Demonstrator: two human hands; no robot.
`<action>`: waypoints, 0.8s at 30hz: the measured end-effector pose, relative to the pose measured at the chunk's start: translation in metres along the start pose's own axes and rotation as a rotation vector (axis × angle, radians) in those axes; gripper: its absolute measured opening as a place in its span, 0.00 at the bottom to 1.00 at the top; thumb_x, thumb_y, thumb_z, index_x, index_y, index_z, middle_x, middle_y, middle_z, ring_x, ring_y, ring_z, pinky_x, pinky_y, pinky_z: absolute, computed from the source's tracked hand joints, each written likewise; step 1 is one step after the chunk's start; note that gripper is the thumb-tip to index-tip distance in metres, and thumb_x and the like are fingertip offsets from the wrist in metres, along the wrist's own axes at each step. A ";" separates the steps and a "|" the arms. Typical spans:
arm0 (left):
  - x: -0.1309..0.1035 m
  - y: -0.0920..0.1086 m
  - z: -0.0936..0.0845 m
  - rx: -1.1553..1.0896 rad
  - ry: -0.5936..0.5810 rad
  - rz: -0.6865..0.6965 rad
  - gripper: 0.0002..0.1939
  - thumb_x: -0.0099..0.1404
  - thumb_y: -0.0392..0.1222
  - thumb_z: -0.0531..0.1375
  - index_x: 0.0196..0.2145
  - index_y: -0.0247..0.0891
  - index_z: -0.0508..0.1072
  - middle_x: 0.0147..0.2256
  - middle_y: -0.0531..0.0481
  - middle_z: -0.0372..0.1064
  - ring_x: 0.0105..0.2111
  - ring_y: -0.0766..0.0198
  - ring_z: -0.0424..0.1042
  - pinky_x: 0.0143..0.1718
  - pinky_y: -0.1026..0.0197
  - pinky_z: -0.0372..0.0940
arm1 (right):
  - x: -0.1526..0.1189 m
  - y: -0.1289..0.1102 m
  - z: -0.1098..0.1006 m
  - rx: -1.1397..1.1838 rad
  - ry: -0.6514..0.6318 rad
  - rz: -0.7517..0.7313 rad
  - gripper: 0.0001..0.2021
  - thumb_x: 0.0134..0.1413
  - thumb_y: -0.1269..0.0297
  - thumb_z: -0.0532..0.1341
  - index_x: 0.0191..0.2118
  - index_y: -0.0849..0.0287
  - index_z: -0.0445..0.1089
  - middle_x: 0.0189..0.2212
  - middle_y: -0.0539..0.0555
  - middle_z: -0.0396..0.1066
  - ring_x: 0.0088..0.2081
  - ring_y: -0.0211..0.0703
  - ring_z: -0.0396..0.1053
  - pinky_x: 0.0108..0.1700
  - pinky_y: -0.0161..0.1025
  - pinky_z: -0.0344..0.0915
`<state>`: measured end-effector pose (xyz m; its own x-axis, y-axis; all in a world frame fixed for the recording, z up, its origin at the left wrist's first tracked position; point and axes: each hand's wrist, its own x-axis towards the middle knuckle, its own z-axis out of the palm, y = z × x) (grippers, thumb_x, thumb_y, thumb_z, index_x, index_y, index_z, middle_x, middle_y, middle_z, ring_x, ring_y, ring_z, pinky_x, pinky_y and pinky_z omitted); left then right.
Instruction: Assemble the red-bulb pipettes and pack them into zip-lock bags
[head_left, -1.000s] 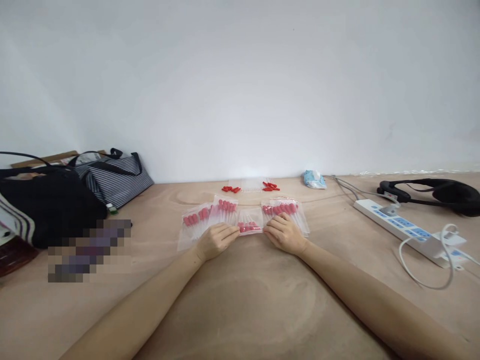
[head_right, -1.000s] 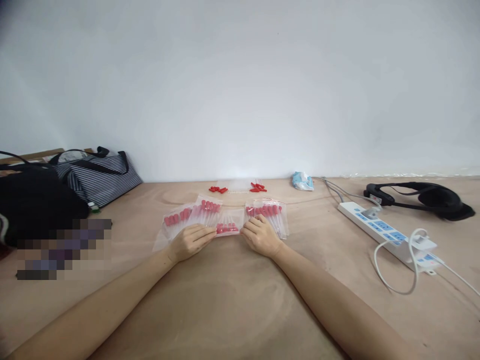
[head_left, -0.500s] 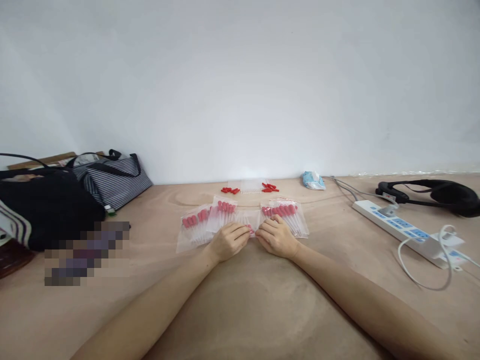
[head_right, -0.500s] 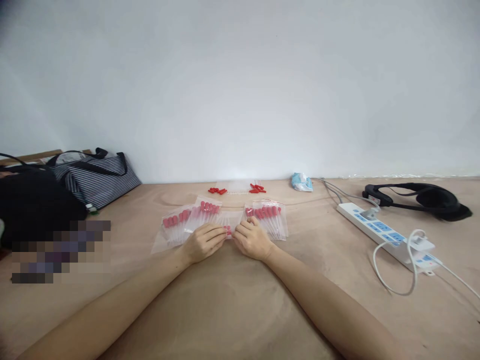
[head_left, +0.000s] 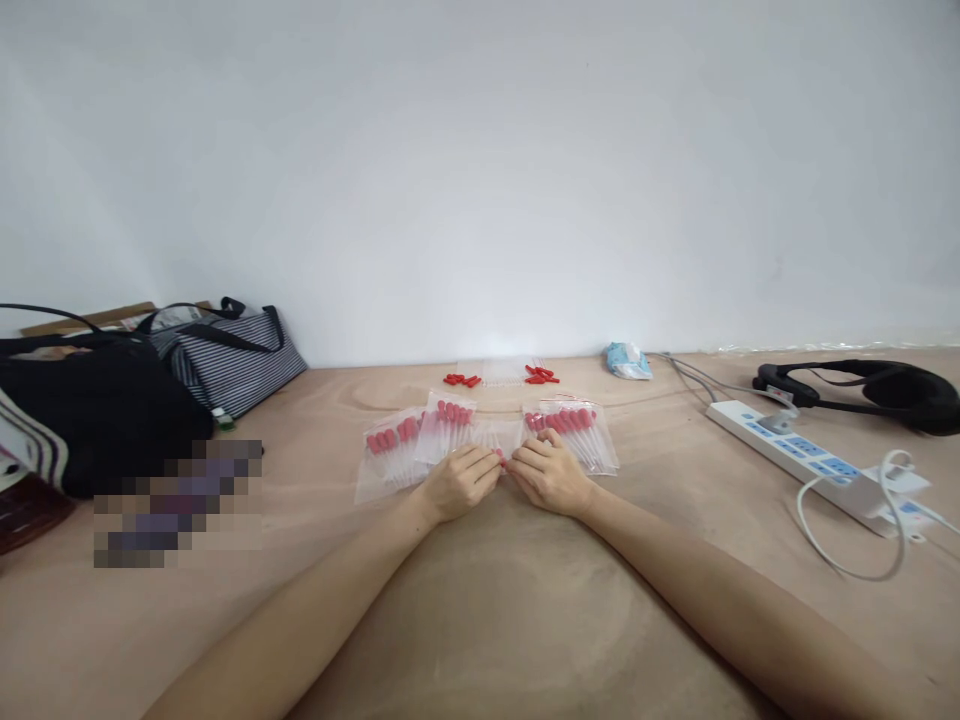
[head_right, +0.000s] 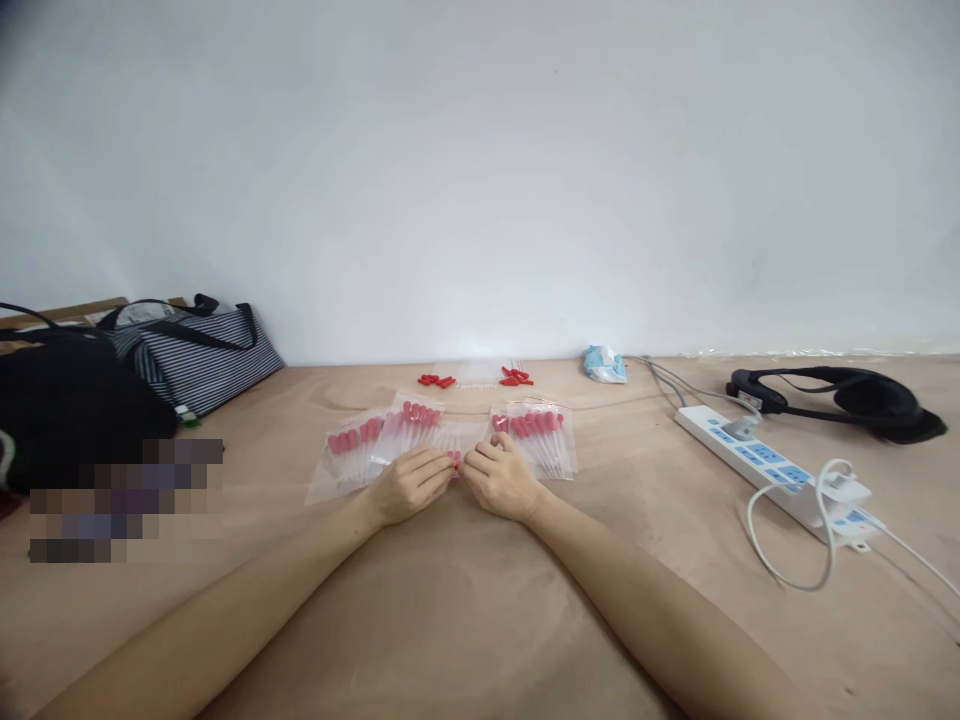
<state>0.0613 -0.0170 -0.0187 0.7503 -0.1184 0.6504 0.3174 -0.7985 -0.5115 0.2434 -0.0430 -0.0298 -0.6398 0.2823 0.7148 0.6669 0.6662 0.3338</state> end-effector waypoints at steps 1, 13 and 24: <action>0.000 0.000 0.000 0.003 -0.009 0.001 0.11 0.63 0.30 0.49 0.28 0.32 0.69 0.29 0.46 0.72 0.29 0.64 0.70 0.32 0.61 0.67 | -0.001 0.000 0.000 0.002 -0.002 0.004 0.11 0.54 0.73 0.50 0.27 0.62 0.68 0.23 0.51 0.66 0.28 0.37 0.57 0.37 0.40 0.48; -0.014 -0.009 -0.008 0.089 -0.106 -0.021 0.08 0.64 0.30 0.50 0.29 0.32 0.67 0.27 0.48 0.68 0.28 0.64 0.67 0.30 0.61 0.64 | -0.016 0.009 -0.002 0.086 0.003 0.096 0.08 0.53 0.74 0.51 0.29 0.60 0.66 0.24 0.49 0.68 0.31 0.36 0.60 0.40 0.41 0.46; -0.012 -0.010 -0.013 0.160 -0.156 -0.073 0.15 0.66 0.35 0.48 0.22 0.34 0.63 0.19 0.52 0.60 0.20 0.65 0.59 0.23 0.62 0.54 | -0.017 0.011 -0.008 0.070 0.016 0.167 0.09 0.54 0.71 0.52 0.26 0.60 0.66 0.22 0.49 0.66 0.30 0.36 0.60 0.42 0.41 0.46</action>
<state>0.0417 -0.0154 -0.0141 0.7987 0.0385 0.6005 0.4525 -0.6963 -0.5572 0.2645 -0.0464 -0.0336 -0.5154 0.3826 0.7668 0.7349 0.6576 0.1659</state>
